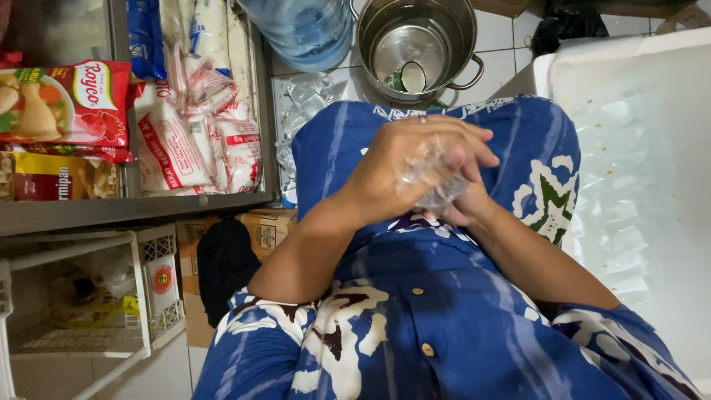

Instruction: The person fills small plastic bags with water from a pot by hand, secures each bag with a rubber band, and places the filled bags into a container.

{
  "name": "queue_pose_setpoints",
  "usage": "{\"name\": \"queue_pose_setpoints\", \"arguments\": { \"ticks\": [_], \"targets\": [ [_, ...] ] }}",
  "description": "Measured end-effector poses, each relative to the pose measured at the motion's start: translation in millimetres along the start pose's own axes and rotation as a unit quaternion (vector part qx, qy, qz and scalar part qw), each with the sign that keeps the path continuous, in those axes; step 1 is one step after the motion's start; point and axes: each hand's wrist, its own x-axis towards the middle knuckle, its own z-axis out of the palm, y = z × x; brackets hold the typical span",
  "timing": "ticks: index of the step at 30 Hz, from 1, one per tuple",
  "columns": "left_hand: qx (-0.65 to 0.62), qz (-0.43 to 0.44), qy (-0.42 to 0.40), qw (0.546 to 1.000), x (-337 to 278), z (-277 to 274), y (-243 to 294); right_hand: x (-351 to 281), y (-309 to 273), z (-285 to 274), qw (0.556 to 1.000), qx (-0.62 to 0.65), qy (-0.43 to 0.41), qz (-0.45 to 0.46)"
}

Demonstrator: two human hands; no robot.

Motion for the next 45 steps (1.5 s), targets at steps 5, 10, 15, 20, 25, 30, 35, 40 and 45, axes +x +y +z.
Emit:
{"name": "queue_pose_setpoints", "arguments": {
  "ticks": [5, 10, 15, 20, 25, 30, 35, 40, 45],
  "targets": [
    [-0.121, -0.054, 0.132, 0.982, -1.4, -1.9, -5.0, 2.3, -17.2, 47.4, 0.797, -0.526, 0.109, -0.276],
    [-0.103, -0.072, 0.188, 0.974, -2.2, 0.4, 1.6, 3.9, -1.4, 1.4, 0.744, -0.540, 0.051, -0.391],
    [-0.028, -0.069, 0.121, 0.990, -2.4, -8.3, -1.6, -2.0, 18.4, -46.5, 0.837, -0.423, 0.097, -0.334],
    [-0.084, -0.038, 0.041, 0.995, 0.4, -5.3, -4.1, 3.3, 3.3, -8.0, 0.985, -0.005, -0.016, -0.169],
    [-0.085, -0.037, 0.026, 0.995, 0.7, -3.3, -6.8, 2.5, 2.3, -6.4, 0.995, 0.043, -0.015, -0.094],
    [-0.117, -0.036, 0.094, 0.988, 1.5, -5.9, -7.6, 8.0, 25.6, -35.5, 0.951, -0.068, 0.238, -0.186],
    [-0.088, -0.020, 0.184, 0.979, 15.4, -7.2, 9.1, 17.1, -2.4, 19.6, 0.691, -0.536, 0.070, -0.480],
    [-0.113, -0.045, 0.175, 0.977, 7.1, -2.5, 2.8, 17.1, -0.5, 4.5, 0.733, -0.495, 0.046, -0.464],
    [-0.085, -0.054, 0.069, 0.993, 5.2, -21.3, 15.9, 3.5, 3.1, 8.2, 0.878, -0.334, -0.042, -0.341]
  ]
}}
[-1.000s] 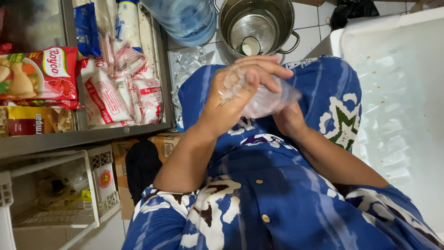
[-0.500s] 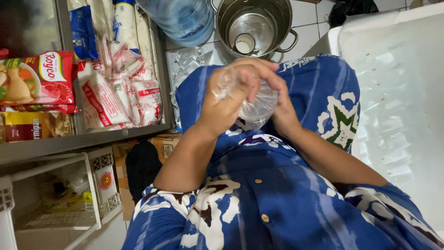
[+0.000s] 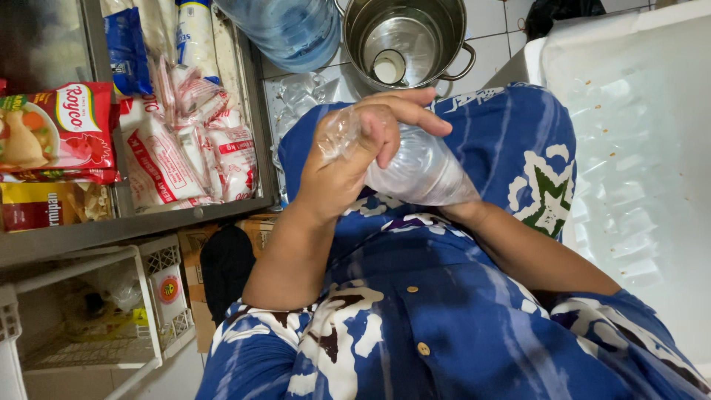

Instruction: The person fills small plastic bags with water from a pot by hand, secures each bag with a rubber band, and places the filled bags into a container.

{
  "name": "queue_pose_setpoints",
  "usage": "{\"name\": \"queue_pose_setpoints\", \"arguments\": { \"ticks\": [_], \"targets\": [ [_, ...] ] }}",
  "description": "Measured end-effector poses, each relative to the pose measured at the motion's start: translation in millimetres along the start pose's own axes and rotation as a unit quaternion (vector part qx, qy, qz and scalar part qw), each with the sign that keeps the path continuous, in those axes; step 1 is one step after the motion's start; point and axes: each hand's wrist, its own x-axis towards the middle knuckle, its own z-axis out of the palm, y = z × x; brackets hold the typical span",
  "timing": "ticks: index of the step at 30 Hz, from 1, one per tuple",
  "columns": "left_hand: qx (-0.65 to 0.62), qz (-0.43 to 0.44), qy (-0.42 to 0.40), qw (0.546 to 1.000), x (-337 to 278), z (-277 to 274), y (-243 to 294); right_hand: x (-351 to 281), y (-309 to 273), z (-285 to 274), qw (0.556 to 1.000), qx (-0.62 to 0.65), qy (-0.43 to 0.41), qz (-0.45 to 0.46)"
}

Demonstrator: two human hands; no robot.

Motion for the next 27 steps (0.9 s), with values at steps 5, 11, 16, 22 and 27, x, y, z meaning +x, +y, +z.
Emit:
{"name": "queue_pose_setpoints", "arguments": {
  "ticks": [5, 11, 16, 22, 27],
  "targets": [
    [-0.034, -0.003, -0.012, 0.999, -10.0, -5.7, -19.8, -4.7, -7.1, 4.2, 0.922, 0.335, -0.083, 0.174],
    [0.001, 0.018, 0.061, 0.998, -8.2, 8.4, -15.4, -12.2, 2.9, -4.4, 0.915, 0.346, -0.043, 0.204],
    [0.080, 0.022, 0.119, 0.989, -3.0, 15.7, -10.5, -3.2, 4.8, -3.4, 0.910, 0.306, 0.100, 0.262],
    [0.091, 0.021, 0.088, 0.992, -4.3, 17.1, -28.0, -4.1, 3.2, -8.0, 0.891, 0.333, 0.144, 0.274],
    [0.158, 0.040, 0.011, 0.987, -5.6, 16.4, -29.2, 1.4, 7.2, -7.7, 0.882, 0.349, 0.179, 0.260]
  ]
}}
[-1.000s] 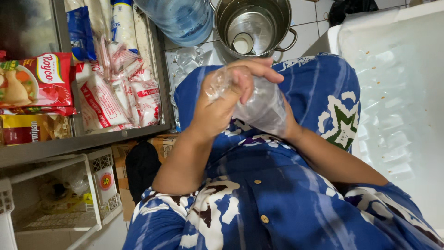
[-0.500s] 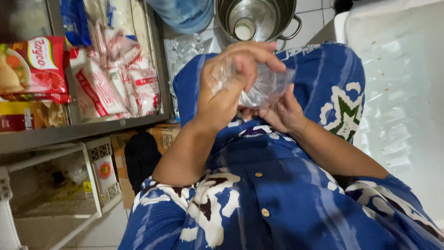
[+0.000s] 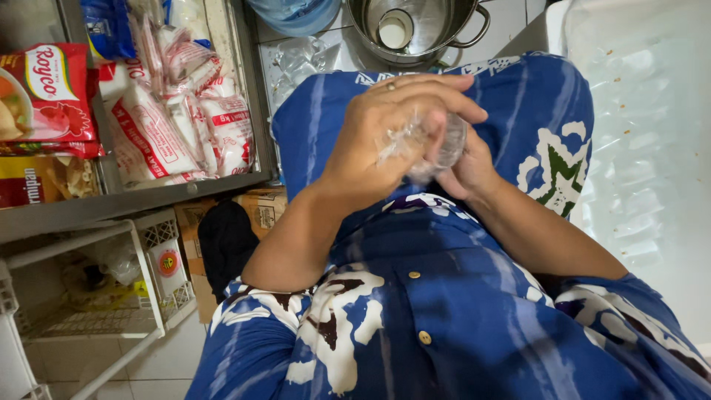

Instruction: The person fills small plastic bags with water from a pot by hand, secures each bag with a rubber band, and places the filled bags into a container.

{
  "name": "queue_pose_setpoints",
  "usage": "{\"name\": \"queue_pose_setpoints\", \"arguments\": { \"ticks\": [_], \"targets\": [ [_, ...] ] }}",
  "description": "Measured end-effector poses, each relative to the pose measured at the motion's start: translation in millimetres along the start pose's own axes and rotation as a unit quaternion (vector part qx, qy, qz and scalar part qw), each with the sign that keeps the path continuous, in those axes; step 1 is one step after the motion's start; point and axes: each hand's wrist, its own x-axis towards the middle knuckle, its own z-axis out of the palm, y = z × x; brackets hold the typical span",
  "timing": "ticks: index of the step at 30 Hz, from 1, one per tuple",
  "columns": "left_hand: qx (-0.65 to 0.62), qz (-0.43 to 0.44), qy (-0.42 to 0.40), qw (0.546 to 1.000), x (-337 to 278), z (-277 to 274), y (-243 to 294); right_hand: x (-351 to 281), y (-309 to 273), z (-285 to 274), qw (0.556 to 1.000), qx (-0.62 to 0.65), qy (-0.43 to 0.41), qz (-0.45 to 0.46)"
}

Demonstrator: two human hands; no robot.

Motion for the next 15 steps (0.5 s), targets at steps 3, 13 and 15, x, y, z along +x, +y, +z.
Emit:
{"name": "queue_pose_setpoints", "arguments": {
  "ticks": [3, 13, 15],
  "targets": [
    [-0.053, -0.018, -0.040, 0.998, 0.0, 1.0, 4.9, 2.0, 6.8, -7.3, 0.993, -0.104, 0.061, -0.018],
    [-0.066, -0.009, 0.000, 0.998, -1.2, -15.5, 2.1, 0.1, -33.0, 27.1, 0.930, -0.361, 0.037, 0.064],
    [-0.066, -0.018, 0.001, 0.998, -2.7, -19.7, 1.7, -3.0, -60.1, 38.2, 0.893, -0.449, -0.018, 0.005]
  ]
}}
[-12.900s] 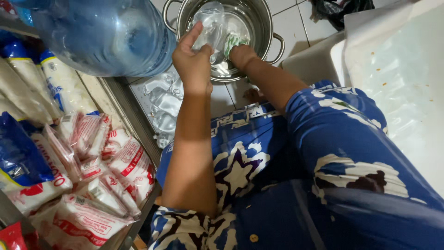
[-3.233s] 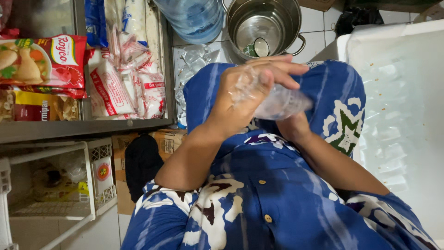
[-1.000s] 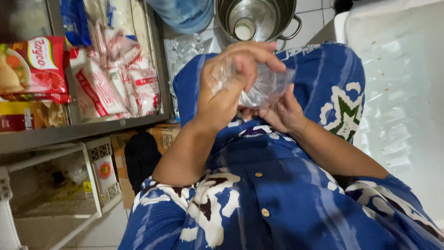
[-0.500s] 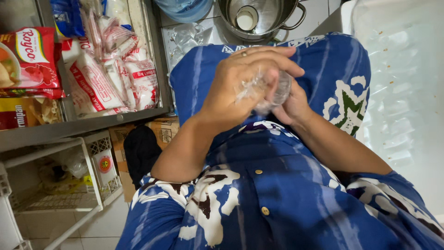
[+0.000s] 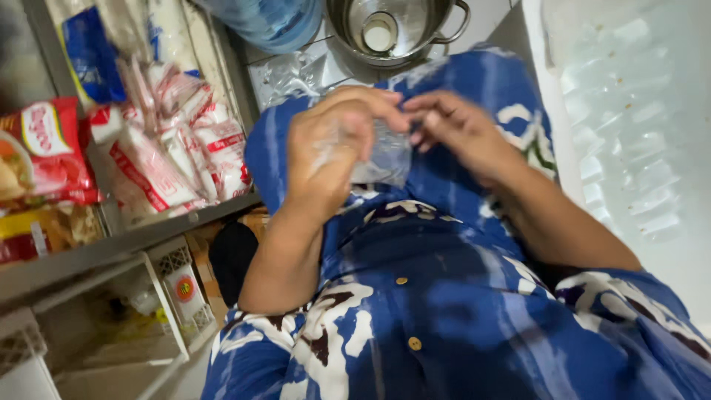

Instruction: The person fills small plastic bags with water from a pot by hand, secures each bag with a rubber band, and places the filled bags into a container.

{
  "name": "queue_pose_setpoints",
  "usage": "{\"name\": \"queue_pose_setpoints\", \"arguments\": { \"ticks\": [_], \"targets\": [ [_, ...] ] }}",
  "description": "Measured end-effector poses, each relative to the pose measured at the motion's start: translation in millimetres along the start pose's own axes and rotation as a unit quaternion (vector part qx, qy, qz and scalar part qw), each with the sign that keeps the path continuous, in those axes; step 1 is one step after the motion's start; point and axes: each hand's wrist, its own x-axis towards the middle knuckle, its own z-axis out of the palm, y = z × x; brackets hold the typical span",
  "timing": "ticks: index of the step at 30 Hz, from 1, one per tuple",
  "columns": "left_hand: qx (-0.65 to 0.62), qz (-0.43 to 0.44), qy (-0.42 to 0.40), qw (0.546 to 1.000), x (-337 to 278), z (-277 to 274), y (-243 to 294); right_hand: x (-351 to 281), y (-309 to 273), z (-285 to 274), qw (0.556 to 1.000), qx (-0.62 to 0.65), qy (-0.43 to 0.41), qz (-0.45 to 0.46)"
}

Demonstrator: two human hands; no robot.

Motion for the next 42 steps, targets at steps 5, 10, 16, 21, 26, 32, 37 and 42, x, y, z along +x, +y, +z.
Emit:
{"name": "queue_pose_setpoints", "arguments": {
  "ticks": [5, 10, 16, 21, 26, 32, 37, 42],
  "targets": [
    [0.029, -0.045, 0.027, 0.998, -7.5, -10.7, -6.5, 1.9, -6.9, -66.7, 0.958, -0.109, 0.203, -0.170],
    [0.093, -0.092, 0.025, 0.991, -8.3, -18.0, -5.3, 29.8, 70.3, -98.6, 0.963, -0.048, 0.265, -0.029],
    [0.120, -0.126, 0.034, 0.984, -16.0, -27.9, -15.3, 69.0, 179.4, -111.8, 0.942, -0.140, 0.202, 0.230],
    [0.146, -0.162, 0.042, 0.975, -8.7, -29.0, -20.7, 90.8, 266.3, -128.0, 0.884, -0.403, 0.135, 0.194],
    [0.150, -0.200, 0.016, 0.968, 4.3, -29.4, -28.3, 102.0, 295.3, -134.6, 0.735, -0.598, -0.015, 0.321],
    [0.151, -0.209, -0.016, 0.966, 13.9, -31.8, -40.2, 130.2, 301.7, -151.8, 0.775, -0.563, 0.001, 0.285],
    [0.169, -0.221, -0.029, 0.960, 28.0, -29.3, -36.3, 138.0, 315.0, -156.7, 0.536, -0.800, -0.187, 0.192],
    [0.164, -0.223, -0.016, 0.961, 21.4, -33.6, -42.9, 132.3, 316.9, -153.7, 0.650, -0.717, -0.112, 0.225]
  ]
}}
